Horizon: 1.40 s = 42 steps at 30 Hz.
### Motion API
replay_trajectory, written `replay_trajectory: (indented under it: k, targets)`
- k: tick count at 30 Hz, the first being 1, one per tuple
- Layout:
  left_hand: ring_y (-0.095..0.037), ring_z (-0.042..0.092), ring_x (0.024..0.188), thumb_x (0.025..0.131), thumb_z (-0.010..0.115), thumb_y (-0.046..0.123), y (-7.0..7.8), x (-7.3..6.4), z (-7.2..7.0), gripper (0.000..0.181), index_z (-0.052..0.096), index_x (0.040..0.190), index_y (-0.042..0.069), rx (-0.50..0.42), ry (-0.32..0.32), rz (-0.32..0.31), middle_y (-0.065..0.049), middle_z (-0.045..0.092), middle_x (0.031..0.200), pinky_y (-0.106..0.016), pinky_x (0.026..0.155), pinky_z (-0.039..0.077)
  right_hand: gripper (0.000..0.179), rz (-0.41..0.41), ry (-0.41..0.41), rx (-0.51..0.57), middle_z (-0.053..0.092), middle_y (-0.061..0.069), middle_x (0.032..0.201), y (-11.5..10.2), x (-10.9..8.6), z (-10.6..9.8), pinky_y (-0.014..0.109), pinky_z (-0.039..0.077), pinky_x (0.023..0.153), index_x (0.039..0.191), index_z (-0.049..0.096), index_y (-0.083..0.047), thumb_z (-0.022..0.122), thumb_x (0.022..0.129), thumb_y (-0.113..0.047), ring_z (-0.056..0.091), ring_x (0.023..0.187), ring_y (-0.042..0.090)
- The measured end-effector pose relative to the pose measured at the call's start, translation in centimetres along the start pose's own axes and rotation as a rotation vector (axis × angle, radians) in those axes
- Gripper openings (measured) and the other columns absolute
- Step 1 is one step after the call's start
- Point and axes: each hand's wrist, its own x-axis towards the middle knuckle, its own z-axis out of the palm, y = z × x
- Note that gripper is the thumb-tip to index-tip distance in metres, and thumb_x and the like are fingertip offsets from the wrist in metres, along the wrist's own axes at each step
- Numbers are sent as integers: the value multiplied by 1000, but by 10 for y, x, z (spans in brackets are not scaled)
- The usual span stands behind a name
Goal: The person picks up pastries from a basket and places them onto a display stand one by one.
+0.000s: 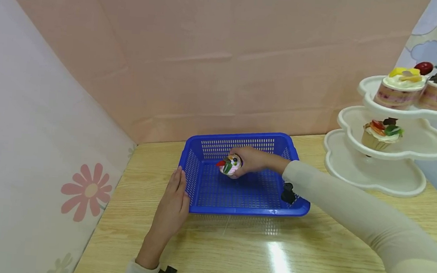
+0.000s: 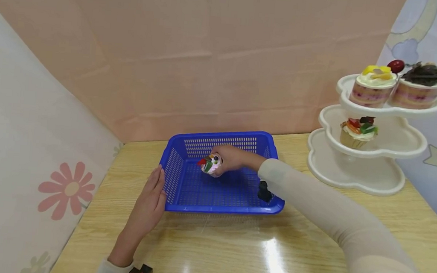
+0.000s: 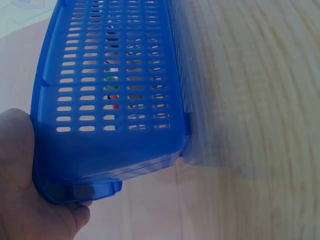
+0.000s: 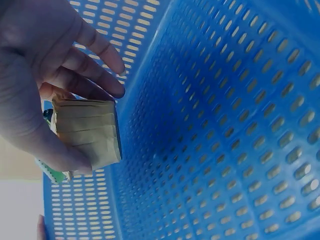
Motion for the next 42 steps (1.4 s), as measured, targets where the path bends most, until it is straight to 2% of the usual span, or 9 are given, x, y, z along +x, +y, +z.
replay_trajectory:
  k: [4,13,18,23,31,42]
  targets:
    - [-21,7,143,98,37,14,0,1,2,52,25,145,-5,-4,5,3,-16,15,155,-46,112,23,52,-9,2,9,61,1,89,-2,-3,-4,27,48,63,108,58,-5,82,67,-24,56,76,13]
    - [-23,8,143,98,38,14,0,-1,1,52,27,144,-6,5,8,5,-16,15,155,-48,110,24,51,-42,25,0,62,-4,88,-15,-2,-11,27,49,63,108,60,-10,83,67,-30,57,75,11]
    - [-21,6,144,98,38,15,0,-2,0,52,26,145,-5,-5,4,0,-15,13,156,-47,111,22,53,-21,43,-2,62,-4,90,-24,-4,-20,26,49,66,110,59,-11,83,68,-32,57,78,11]
    - [-20,5,144,99,38,16,0,-3,0,53,23,146,-3,-7,-8,-12,-13,12,156,-47,112,22,54,3,56,15,61,-3,93,-31,-10,-32,27,50,65,114,56,-13,81,70,-32,56,78,12]
    - [-22,7,144,99,38,16,0,-3,0,53,24,146,-3,-2,-16,-18,-13,12,156,-47,111,22,55,-13,111,104,60,0,97,-42,-21,-47,30,51,64,113,58,-11,84,69,-30,56,80,16]
    - [-21,6,144,99,38,18,-1,-4,1,54,23,146,-4,5,-13,-13,-13,11,157,-47,111,23,54,-27,175,111,60,-3,97,-48,-39,-52,30,51,65,113,56,-14,83,70,-32,56,81,15]
